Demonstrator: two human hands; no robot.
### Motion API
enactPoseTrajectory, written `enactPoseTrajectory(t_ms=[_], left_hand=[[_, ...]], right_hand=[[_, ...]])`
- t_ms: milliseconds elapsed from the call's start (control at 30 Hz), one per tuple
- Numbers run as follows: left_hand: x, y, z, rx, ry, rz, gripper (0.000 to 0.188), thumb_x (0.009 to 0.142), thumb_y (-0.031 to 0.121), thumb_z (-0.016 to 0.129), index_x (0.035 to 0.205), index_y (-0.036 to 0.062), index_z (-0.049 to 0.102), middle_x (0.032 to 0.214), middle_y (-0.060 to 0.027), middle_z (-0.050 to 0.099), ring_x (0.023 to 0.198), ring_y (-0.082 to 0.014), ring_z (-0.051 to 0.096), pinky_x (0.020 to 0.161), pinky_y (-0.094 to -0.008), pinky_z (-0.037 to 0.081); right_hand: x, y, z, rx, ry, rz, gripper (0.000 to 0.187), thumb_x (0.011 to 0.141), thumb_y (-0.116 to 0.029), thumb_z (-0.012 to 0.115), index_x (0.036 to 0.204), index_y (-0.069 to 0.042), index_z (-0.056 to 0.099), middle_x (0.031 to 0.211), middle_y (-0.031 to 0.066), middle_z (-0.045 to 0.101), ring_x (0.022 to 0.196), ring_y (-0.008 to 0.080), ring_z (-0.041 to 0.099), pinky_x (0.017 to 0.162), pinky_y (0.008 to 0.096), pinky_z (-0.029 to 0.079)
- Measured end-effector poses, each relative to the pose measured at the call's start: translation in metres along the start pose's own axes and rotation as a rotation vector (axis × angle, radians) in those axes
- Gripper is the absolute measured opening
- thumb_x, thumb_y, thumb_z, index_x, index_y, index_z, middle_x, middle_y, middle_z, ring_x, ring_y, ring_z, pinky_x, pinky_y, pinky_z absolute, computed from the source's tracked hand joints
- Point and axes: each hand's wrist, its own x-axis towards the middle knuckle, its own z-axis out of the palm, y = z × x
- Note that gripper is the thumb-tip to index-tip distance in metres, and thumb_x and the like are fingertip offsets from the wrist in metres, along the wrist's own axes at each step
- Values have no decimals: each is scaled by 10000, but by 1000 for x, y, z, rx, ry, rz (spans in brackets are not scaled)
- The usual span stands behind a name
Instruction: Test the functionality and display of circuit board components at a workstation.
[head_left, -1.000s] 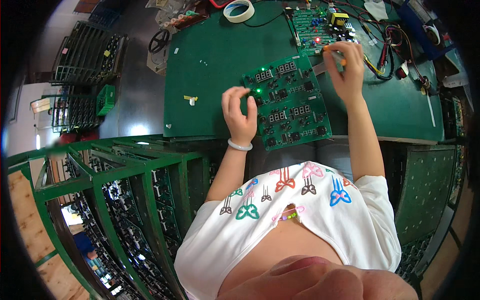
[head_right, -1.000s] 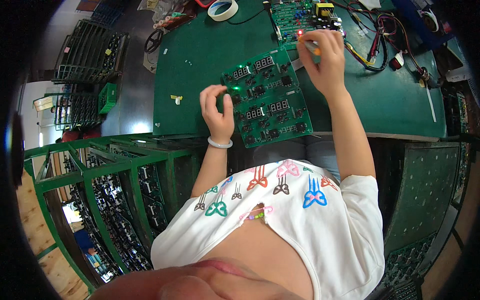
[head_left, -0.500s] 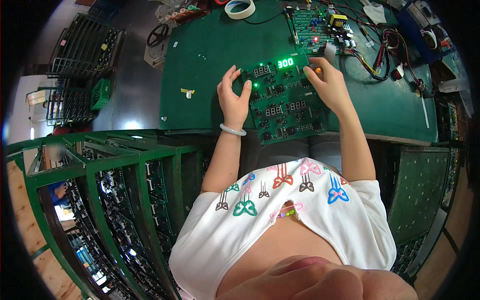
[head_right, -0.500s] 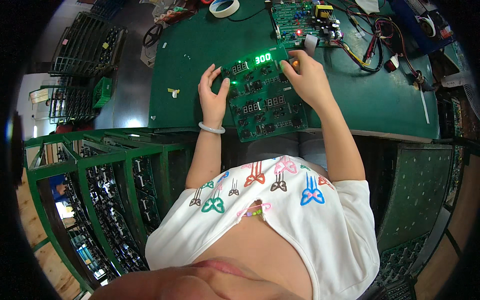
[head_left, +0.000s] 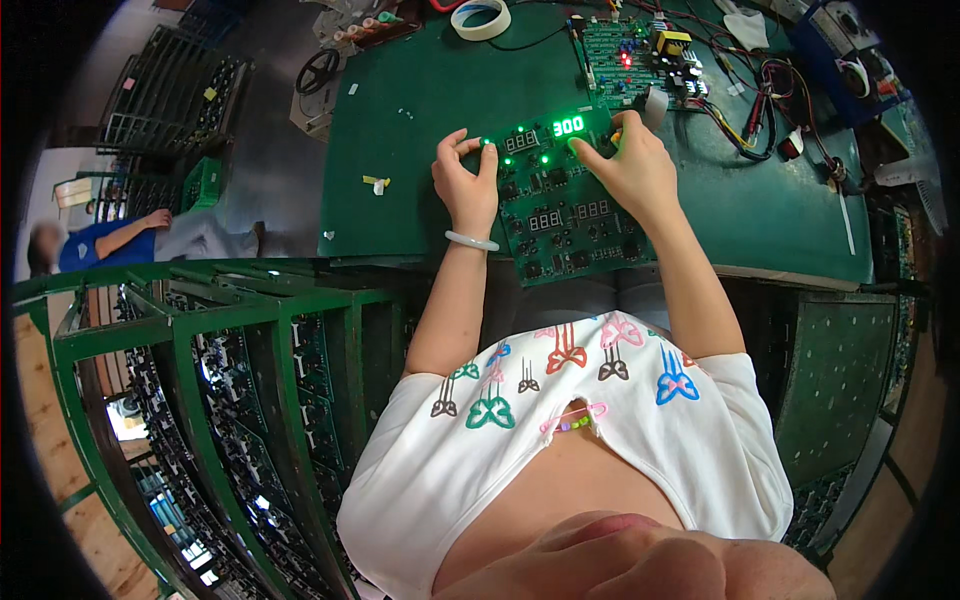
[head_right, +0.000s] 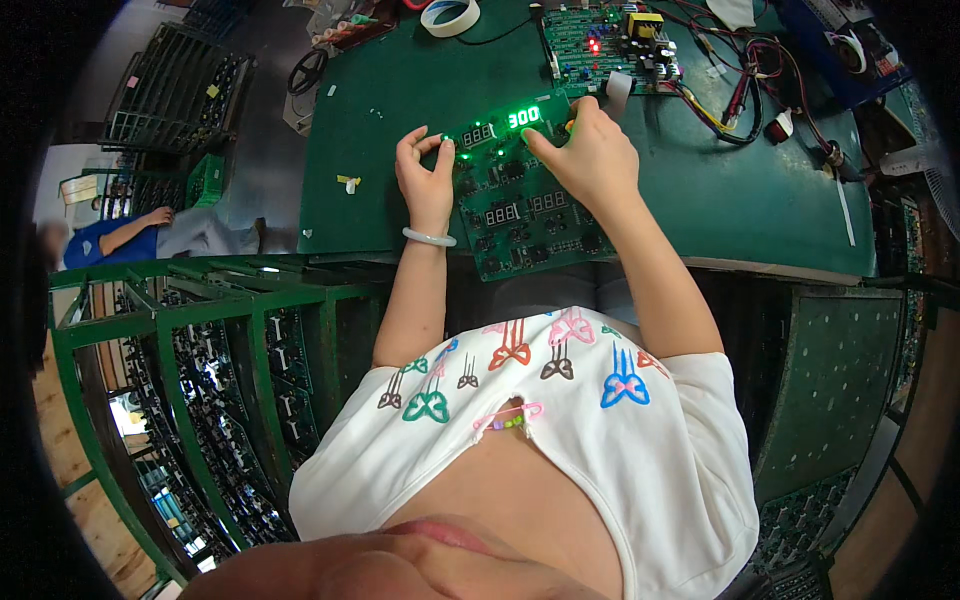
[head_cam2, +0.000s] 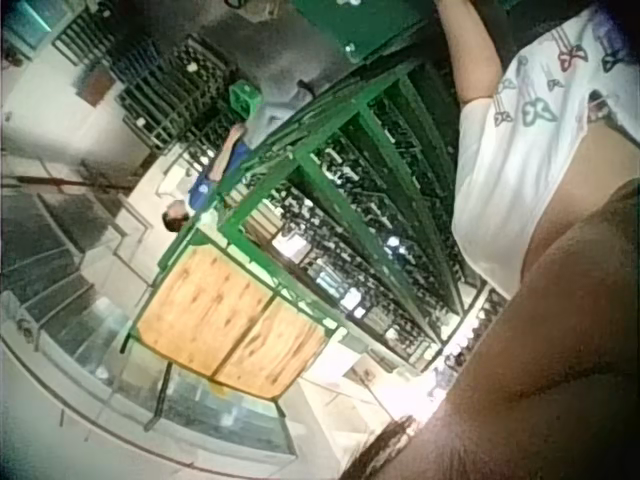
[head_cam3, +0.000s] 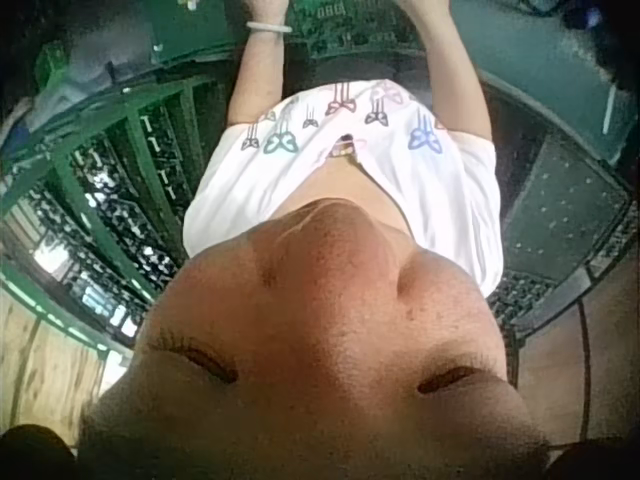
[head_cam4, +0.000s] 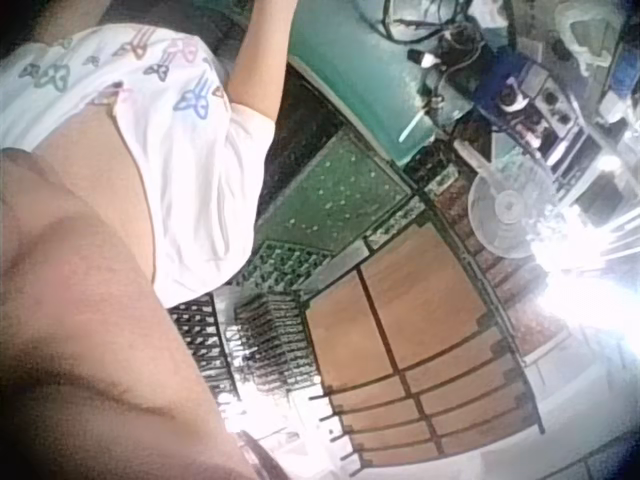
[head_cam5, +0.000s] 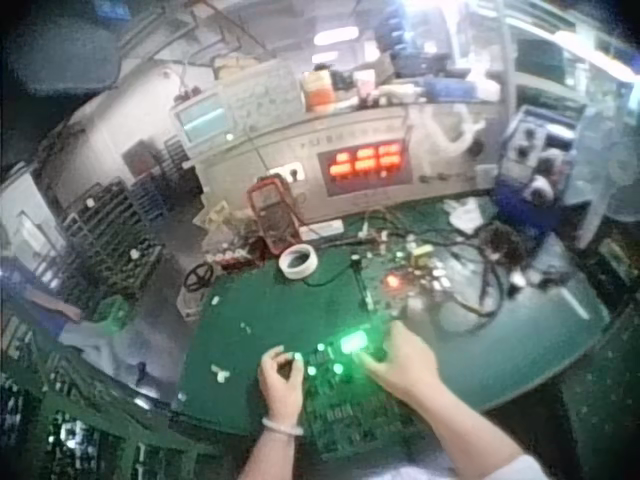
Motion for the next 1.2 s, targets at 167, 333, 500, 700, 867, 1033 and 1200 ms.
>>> enactPoseTrajectory(t_ms=[167, 333, 500, 700, 867, 1033, 1200], left_hand=[[-3, 8, -2, 119, -36, -31, 570, 794, 328, 786, 1235, 71, 534, 1064, -70, 656, 1073, -268, 520, 977, -437, 387], [-11, 20, 1, 317, -58, 49, 858, 655, 462, 867, 1313, 78, 472, 1137, -84, 571, 1143, -325, 460, 1005, -484, 342], [-11, 22, 2, 311, -69, 33, 865, 651, 450, 877, 1316, 77, 467, 1142, -86, 566, 1144, -327, 455, 1006, -485, 335], [-12, 23, 3, 314, -67, 59, 861, 647, 436, 882, 1313, 79, 469, 1134, -86, 562, 1146, -325, 456, 1012, -485, 326], [-15, 22, 3, 327, -64, 45, 872, 654, 458, 870, 1324, 75, 464, 1167, -90, 563, 1165, -319, 451, 1024, -475, 321], [-14, 12, -3, 102, 1, 64, 551, 908, 318, 676, 1333, 36, 469, 1280, -143, 540, 1206, -328, 430, 1058, -453, 309], [-17, 4, -5, -196, 108, 30, 276, 972, 126, 561, 1226, 20, 579, 1207, -105, 580, 1110, -241, 512, 1020, -378, 379]], right_hand=[[-1, -7, 5, -113, 18, 17, 617, 735, -547, 782, 952, -29, 526, 868, 121, 680, 804, 306, 695, 666, 421, 553], [-3, -3, 6, -92, 50, -27, 631, 712, -532, 811, 948, -28, 513, 846, 118, 670, 775, 307, 692, 640, 413, 553], [-5, -4, 7, -116, 85, -83, 640, 725, -531, 805, 970, -23, 502, 854, 127, 664, 739, 313, 689, 608, 403, 551], [-7, -6, 0, -97, -52, 17, 672, 757, -552, 777, 1099, -20, 552, 974, 127, 677, 894, 300, 687, 734, 414, 543], [-12, 3, -20, -62, -5, -45, 673, 772, -531, 776, 1171, -24, 585, 1016, 132, 663, 900, 274, 670, 763, 395, 538], [5, 54, -69, -179, 143, -30, 443, 877, -449, 705, 1104, -79, 618, 948, 118, 682, 884, 303, 686, 705, 420, 535], [58, 135, -138, -400, 262, 22, 210, 940, -230, 614, 1122, -124, 619, 958, 142, 710, 884, 353, 682, 719, 456, 537]])
